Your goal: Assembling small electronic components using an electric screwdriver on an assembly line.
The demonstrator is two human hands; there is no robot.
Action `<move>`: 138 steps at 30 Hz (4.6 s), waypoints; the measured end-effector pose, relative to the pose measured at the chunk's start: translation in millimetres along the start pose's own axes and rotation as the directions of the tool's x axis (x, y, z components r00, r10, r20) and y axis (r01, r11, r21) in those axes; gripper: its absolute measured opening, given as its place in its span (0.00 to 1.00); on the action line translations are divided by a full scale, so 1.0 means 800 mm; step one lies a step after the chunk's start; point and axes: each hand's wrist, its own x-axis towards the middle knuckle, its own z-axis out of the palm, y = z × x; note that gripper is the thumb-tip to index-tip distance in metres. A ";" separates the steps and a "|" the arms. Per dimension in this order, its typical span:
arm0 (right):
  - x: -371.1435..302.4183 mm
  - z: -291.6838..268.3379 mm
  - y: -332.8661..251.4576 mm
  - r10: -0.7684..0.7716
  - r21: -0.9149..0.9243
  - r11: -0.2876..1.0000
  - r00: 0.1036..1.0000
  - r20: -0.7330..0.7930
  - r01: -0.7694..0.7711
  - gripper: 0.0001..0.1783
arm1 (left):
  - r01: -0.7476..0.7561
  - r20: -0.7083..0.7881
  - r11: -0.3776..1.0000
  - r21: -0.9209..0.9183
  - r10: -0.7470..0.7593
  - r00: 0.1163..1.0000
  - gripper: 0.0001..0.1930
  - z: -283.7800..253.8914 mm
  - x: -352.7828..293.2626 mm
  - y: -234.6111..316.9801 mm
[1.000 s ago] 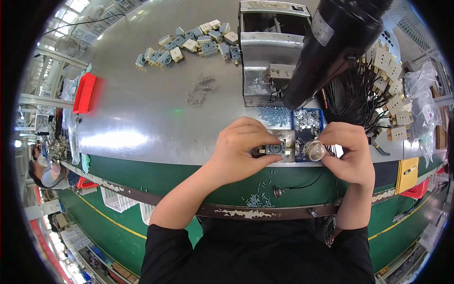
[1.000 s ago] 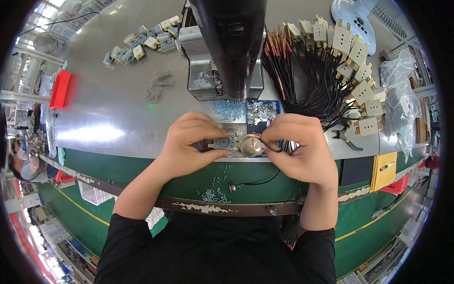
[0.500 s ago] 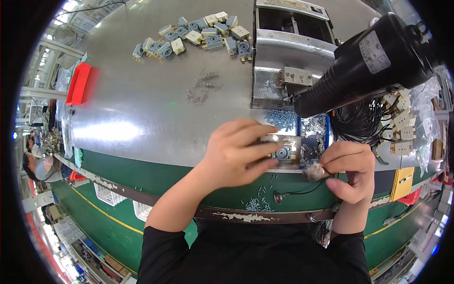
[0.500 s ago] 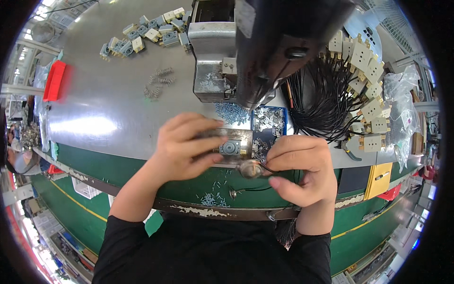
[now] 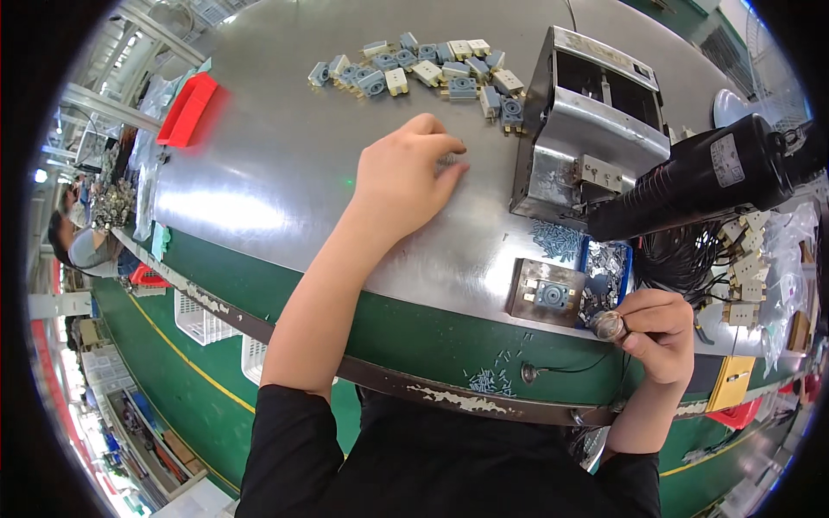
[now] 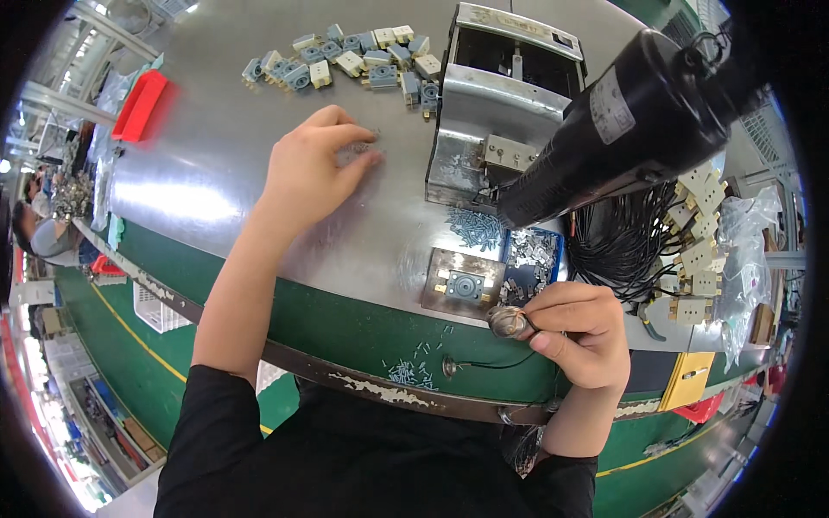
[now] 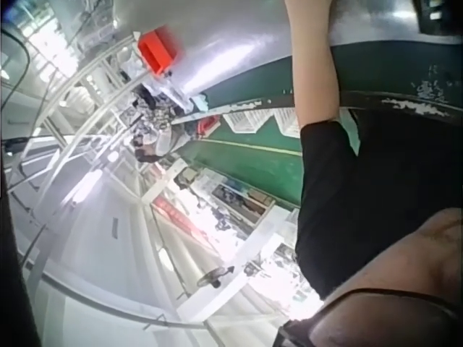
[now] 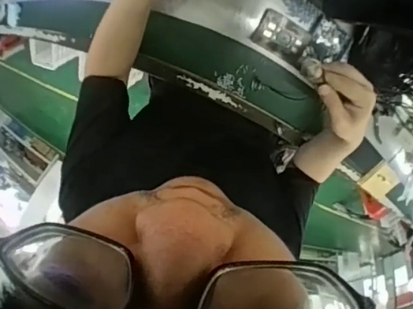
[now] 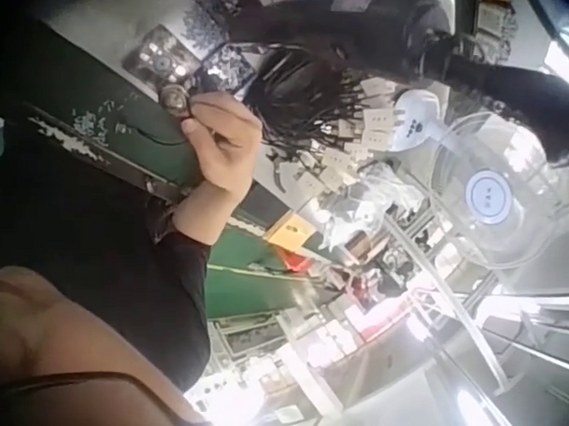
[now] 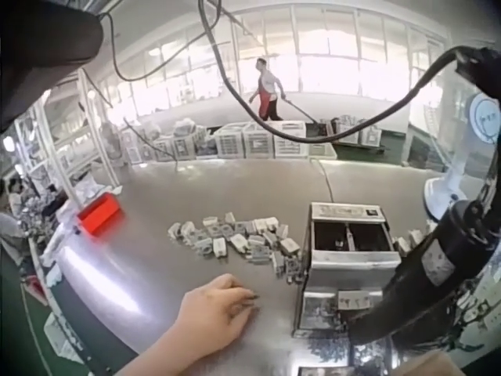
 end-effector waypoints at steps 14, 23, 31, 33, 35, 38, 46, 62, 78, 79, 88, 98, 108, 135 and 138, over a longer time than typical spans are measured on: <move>-0.001 0.001 -0.005 0.087 0.035 0.996 0.989 -0.121 -0.083 0.11 | 0.335 0.310 0.427 -0.840 -0.127 0.942 0.06 0.008 -0.009 0.015; 0.018 0.045 -0.005 0.091 -0.309 0.940 0.980 -0.177 -0.143 0.11 | 0.535 0.543 0.142 -0.833 0.026 0.839 0.09 0.024 -0.062 0.060; 0.033 0.062 0.007 -0.075 -0.351 0.937 0.977 -0.198 0.001 0.15 | 0.568 0.615 0.254 -0.783 0.175 0.769 0.10 0.024 -0.086 0.108; 0.034 0.063 0.002 -0.061 -0.347 0.938 0.980 -0.187 -0.008 0.14 | 0.547 0.608 0.290 -0.785 0.196 0.769 0.10 0.026 -0.090 0.110; 0.034 0.063 0.002 -0.044 -0.340 0.940 0.983 -0.176 -0.018 0.13 | 0.559 0.610 0.264 -0.786 0.186 0.770 0.10 0.027 -0.092 0.109; 0.033 0.061 0.004 -0.031 -0.321 0.947 0.991 -0.129 -0.012 0.13 | 0.629 0.653 0.177 -0.757 0.187 0.734 0.10 0.025 -0.088 0.104; 0.060 0.074 -0.011 0.220 -0.365 0.888 0.955 -0.197 -0.279 0.10 | 0.269 0.324 0.494 -0.827 0.027 0.946 0.11 0.030 -0.094 0.069; 0.004 0.013 0.009 0.165 0.141 0.980 0.970 -0.178 -0.141 0.11 | 0.033 0.144 0.519 -0.854 0.175 0.974 0.12 0.057 -0.088 0.062; -0.017 0.008 0.037 0.040 0.264 0.963 0.943 -0.330 0.052 0.14 | -0.028 0.195 0.694 -0.720 0.241 0.951 0.11 0.071 -0.085 0.096; -0.017 0.011 0.035 0.048 0.247 0.968 0.940 -0.338 0.040 0.14 | -0.018 0.205 0.693 -0.721 0.238 0.949 0.11 0.073 -0.086 0.096; 0.002 0.023 0.020 0.278 0.059 0.960 0.928 -0.250 -0.272 0.11 | -0.090 0.107 0.695 -0.713 0.235 0.966 0.14 0.080 -0.090 0.092; 0.000 0.026 0.021 0.274 0.085 0.962 0.929 -0.248 -0.261 0.11 | -0.064 0.142 0.693 -0.718 0.237 0.961 0.16 0.078 -0.089 0.093; 0.013 0.040 0.017 0.207 -0.102 0.966 0.948 -0.241 -0.237 0.10 | -0.106 -0.003 0.631 -0.769 0.162 0.987 0.28 0.075 -0.089 0.097; 0.007 0.059 0.019 0.119 -0.453 0.867 0.968 -0.219 -0.209 0.10 | -0.115 0.171 0.667 -0.736 0.349 0.921 0.19 0.085 -0.077 0.092; 0.007 0.060 0.018 0.106 -0.463 0.864 0.970 -0.218 -0.199 0.10 | -0.099 0.197 0.655 -0.749 0.363 0.910 0.18 0.084 -0.074 0.091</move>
